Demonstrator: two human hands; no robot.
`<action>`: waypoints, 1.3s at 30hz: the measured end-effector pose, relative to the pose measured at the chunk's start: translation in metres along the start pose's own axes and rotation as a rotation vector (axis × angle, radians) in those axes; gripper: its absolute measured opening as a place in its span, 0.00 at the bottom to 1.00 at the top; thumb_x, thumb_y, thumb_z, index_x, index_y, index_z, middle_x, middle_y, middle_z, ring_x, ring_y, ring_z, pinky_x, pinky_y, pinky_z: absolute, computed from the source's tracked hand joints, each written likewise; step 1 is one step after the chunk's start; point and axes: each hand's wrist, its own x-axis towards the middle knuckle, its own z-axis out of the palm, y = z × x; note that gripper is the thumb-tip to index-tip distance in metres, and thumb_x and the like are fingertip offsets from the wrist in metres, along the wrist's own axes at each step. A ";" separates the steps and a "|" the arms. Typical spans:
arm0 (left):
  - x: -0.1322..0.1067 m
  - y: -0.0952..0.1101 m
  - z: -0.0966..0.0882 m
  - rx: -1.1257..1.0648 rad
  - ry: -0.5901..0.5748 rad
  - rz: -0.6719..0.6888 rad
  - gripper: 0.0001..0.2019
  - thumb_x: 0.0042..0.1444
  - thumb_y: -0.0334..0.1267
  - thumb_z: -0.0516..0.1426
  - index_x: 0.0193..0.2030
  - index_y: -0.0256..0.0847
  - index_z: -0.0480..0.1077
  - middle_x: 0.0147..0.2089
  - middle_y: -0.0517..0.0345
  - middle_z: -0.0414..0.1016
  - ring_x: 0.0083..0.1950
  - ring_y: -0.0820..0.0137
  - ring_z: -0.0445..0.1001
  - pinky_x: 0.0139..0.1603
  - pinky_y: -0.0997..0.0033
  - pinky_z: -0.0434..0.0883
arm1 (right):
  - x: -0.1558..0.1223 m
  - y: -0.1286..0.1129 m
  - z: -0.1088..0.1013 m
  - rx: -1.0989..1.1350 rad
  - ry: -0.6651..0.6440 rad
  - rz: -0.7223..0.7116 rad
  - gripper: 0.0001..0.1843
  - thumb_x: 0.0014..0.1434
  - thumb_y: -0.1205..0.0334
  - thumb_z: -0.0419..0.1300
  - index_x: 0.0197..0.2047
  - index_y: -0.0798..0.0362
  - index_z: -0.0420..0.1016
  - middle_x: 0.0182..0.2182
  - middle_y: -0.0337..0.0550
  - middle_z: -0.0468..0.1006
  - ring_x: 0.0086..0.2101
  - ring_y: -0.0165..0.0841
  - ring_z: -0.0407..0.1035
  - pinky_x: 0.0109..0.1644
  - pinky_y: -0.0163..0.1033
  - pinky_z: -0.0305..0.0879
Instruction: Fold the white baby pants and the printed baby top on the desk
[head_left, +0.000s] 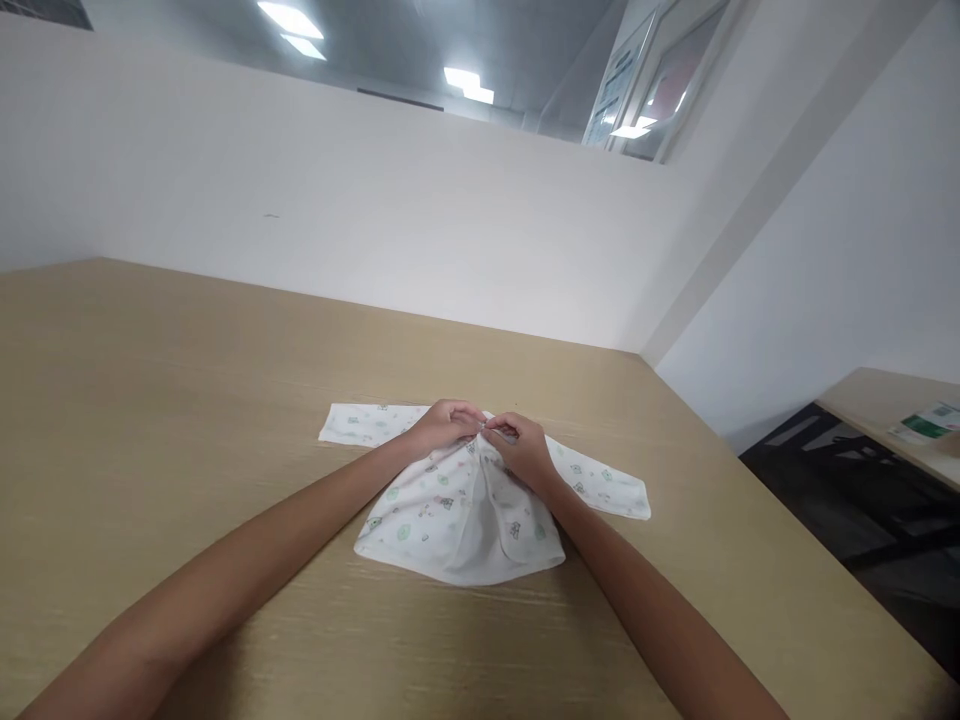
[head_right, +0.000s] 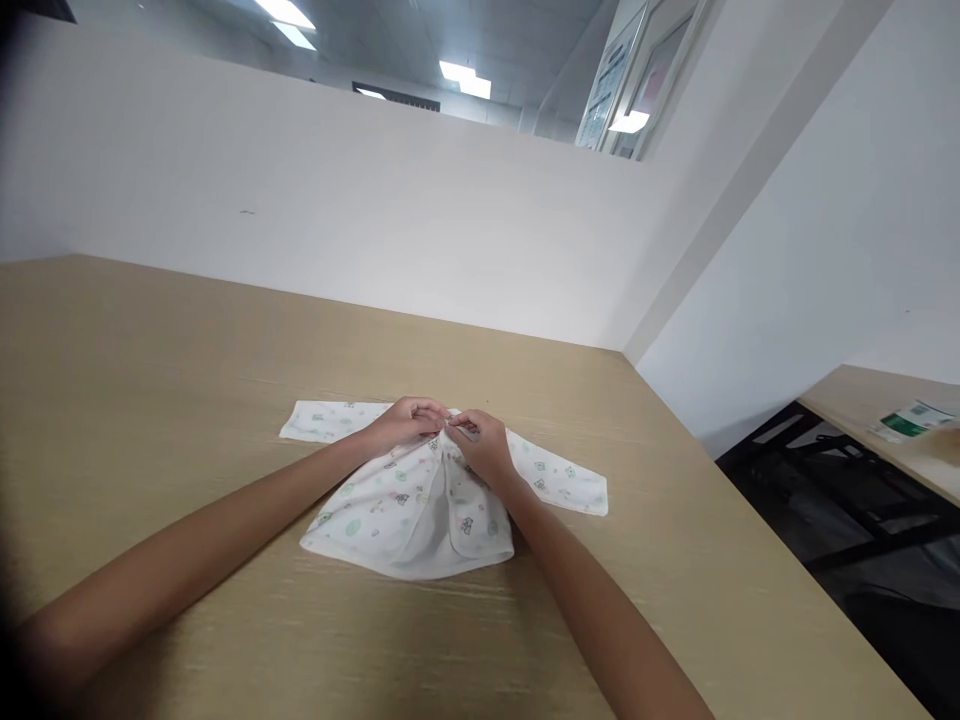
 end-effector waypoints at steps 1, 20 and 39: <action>0.000 0.000 0.000 -0.002 -0.015 0.008 0.16 0.52 0.36 0.66 0.48 0.36 0.78 0.42 0.48 0.81 0.41 0.67 0.79 0.40 0.72 0.72 | 0.000 0.000 0.000 0.003 0.004 0.000 0.10 0.58 0.55 0.65 0.36 0.53 0.81 0.37 0.44 0.82 0.38 0.36 0.75 0.48 0.39 0.69; -0.002 -0.004 -0.001 -0.008 -0.108 0.106 0.18 0.54 0.38 0.66 0.51 0.40 0.74 0.42 0.52 0.77 0.42 0.70 0.77 0.40 0.74 0.69 | 0.000 -0.001 -0.003 0.128 -0.054 0.086 0.10 0.59 0.57 0.61 0.39 0.54 0.79 0.38 0.45 0.82 0.38 0.35 0.76 0.47 0.38 0.73; -0.003 -0.006 0.007 0.046 0.026 0.165 0.18 0.54 0.41 0.66 0.50 0.38 0.72 0.39 0.53 0.78 0.40 0.69 0.77 0.40 0.73 0.71 | 0.000 0.002 -0.002 -0.033 -0.044 -0.002 0.09 0.61 0.58 0.60 0.33 0.53 0.77 0.43 0.47 0.79 0.46 0.39 0.72 0.55 0.44 0.68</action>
